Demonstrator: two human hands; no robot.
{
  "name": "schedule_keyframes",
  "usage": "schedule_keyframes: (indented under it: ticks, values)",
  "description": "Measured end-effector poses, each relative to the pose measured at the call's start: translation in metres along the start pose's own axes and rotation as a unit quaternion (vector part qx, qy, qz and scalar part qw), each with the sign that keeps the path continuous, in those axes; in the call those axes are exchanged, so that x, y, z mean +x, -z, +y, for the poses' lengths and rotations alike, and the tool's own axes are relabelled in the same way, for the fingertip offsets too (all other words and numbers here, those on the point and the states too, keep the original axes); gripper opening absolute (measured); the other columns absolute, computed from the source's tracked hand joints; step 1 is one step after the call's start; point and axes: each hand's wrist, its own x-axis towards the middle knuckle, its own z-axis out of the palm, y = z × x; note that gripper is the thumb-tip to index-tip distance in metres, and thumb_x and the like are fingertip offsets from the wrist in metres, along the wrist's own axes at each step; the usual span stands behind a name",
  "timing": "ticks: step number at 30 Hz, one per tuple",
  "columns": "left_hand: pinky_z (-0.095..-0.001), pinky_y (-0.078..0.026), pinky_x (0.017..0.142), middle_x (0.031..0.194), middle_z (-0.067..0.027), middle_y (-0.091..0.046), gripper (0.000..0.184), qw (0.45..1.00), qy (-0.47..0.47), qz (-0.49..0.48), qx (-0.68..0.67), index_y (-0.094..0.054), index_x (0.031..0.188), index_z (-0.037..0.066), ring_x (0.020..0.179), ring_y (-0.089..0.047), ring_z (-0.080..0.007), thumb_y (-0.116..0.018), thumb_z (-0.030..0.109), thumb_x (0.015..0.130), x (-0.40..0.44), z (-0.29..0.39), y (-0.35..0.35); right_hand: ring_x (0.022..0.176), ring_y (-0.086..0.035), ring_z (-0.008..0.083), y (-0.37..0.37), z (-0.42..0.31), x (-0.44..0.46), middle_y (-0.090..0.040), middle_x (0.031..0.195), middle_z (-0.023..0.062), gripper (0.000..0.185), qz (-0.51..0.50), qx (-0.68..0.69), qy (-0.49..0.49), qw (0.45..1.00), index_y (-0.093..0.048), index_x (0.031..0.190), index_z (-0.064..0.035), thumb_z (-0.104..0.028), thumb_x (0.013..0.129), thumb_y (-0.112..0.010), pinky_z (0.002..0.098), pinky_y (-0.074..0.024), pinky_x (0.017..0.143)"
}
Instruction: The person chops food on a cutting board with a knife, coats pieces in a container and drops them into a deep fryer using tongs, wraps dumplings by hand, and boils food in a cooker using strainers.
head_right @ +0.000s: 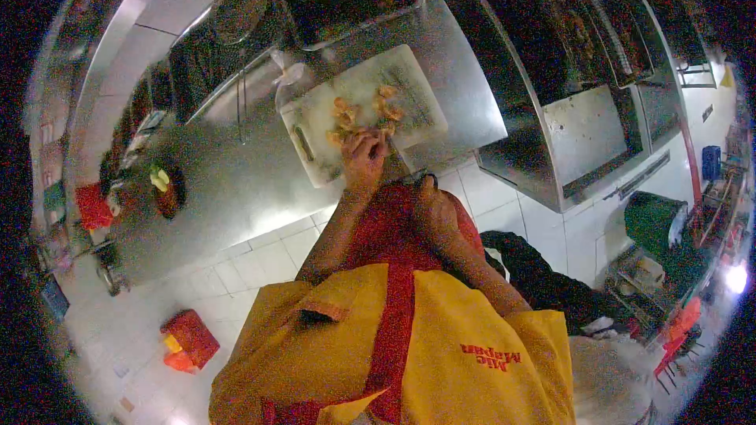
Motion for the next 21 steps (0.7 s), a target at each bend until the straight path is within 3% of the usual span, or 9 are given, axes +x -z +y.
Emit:
schedule_keyframes:
  ticks: [1,3,7,10,12,14,16,18,21]
  values:
    - [-0.0412,-0.046,0.077,0.082,-0.0103,-0.06,0.01,1.0,-0.012,0.004,0.001,-0.059,0.076,0.004,0.086,-0.057,-0.0296,-0.068,0.009,0.075,0.0,0.001,0.001,0.058,-0.058,0.0348,-0.001,0.004,-0.005,-0.054,0.065,0.0198,0.032,-0.003,0.005,0.001,1.0,-0.041,0.108,0.0042,-0.02,0.089,-0.049,0.0459,-0.0474,0.052]
    - [-0.0407,-0.046,0.077,0.081,-0.0108,-0.06,0.011,1.0,-0.025,0.003,0.01,-0.059,0.076,0.004,0.086,-0.057,-0.0296,-0.068,0.009,0.075,-0.002,0.004,0.001,0.056,-0.057,0.0345,-0.001,0.005,-0.015,-0.055,0.065,0.0204,0.038,0.086,-0.012,0.078,0.993,-0.039,0.112,0.0077,-0.022,0.091,-0.047,0.0455,-0.0474,0.051]
    - [-0.0382,-0.048,0.078,0.086,-0.0108,-0.062,0.012,1.0,0.013,-0.005,0.016,-0.062,0.078,0.005,0.089,-0.059,-0.0282,-0.072,0.007,0.071,-0.006,-0.001,0.0,0.065,-0.063,0.0371,-0.024,0.017,-0.027,-0.061,0.071,0.0247,0.042,0.047,-0.109,0.066,0.991,-0.038,0.115,0.0127,-0.015,0.084,-0.045,0.0449,-0.0511,0.057]
    - [-0.0377,-0.049,0.076,0.087,-0.0119,-0.063,0.01,1.0,0.007,-0.005,0.012,-0.062,0.083,0.004,0.086,-0.06,-0.0286,-0.068,0.009,0.076,-0.003,0.001,-0.004,0.066,-0.063,0.0376,0.002,0.023,-0.036,-0.061,0.073,0.0253,0.037,0.009,-0.011,0.0,1.0,-0.038,0.111,0.0102,-0.016,0.085,-0.044,0.0465,-0.0509,0.059]
    - [-0.0368,-0.049,0.074,0.088,-0.0131,-0.063,0.011,1.0,-0.008,0.0,0.008,-0.062,0.087,0.002,0.083,-0.061,-0.0294,-0.064,0.012,0.081,-0.01,0.002,-0.001,0.068,-0.062,0.0416,0.013,0.027,-0.036,-0.061,0.077,0.0261,0.028,-0.084,0.073,-0.062,0.992,-0.04,0.105,0.005,-0.017,0.088,-0.043,0.0496,-0.0501,0.061]
    - [-0.0378,-0.047,0.08,0.09,-0.0094,-0.064,0.008,0.998,0.026,-0.02,0.048,-0.062,0.08,0.005,0.089,-0.059,-0.0268,-0.068,0.008,0.075,-0.006,0.0,-0.001,0.068,-0.06,0.0436,0.017,0.031,-0.04,-0.06,0.074,0.0269,0.029,-0.052,0.078,-0.036,0.995,-0.042,0.102,0.0049,-0.021,0.09,-0.045,0.0506,-0.0485,0.06]
    - [-0.038,-0.046,0.082,0.093,-0.0097,-0.064,0.012,1.0,0.022,0.004,0.018,-0.062,0.087,0.006,0.09,-0.059,-0.028,-0.067,0.009,0.076,-0.008,0.006,0.003,0.068,-0.058,0.0457,0.019,0.033,-0.043,-0.058,0.07,0.0277,0.03,-0.028,0.084,-0.013,0.996,-0.045,0.099,0.0048,-0.025,0.092,-0.046,0.0516,-0.0468,0.059]
    - [-0.0399,-0.045,0.085,0.1,-0.0123,-0.062,0.023,0.999,0.019,-0.029,0.025,-0.06,0.1,0.006,0.095,-0.057,-0.0312,-0.063,0.008,0.078,0.0,0.01,0.006,0.067,-0.058,0.046,0.026,0.035,-0.035,-0.057,0.067,0.0285,0.027,-0.043,0.128,-0.09,0.987,-0.044,0.095,0.0029,-0.023,0.092,-0.047,0.0526,-0.0444,0.058]
    - [-0.0434,-0.044,0.087,0.109,-0.0162,-0.058,0.031,0.997,-0.043,-0.061,0.013,-0.055,0.11,0.004,0.101,-0.055,-0.0341,-0.057,0.004,0.079,0.026,0.03,0.011,0.067,-0.057,0.0463,0.061,0.033,-0.038,-0.057,0.067,0.0294,0.026,0.024,0.196,-0.104,0.975,-0.043,0.097,0.0021,-0.023,0.092,-0.049,0.053,-0.0421,0.056]
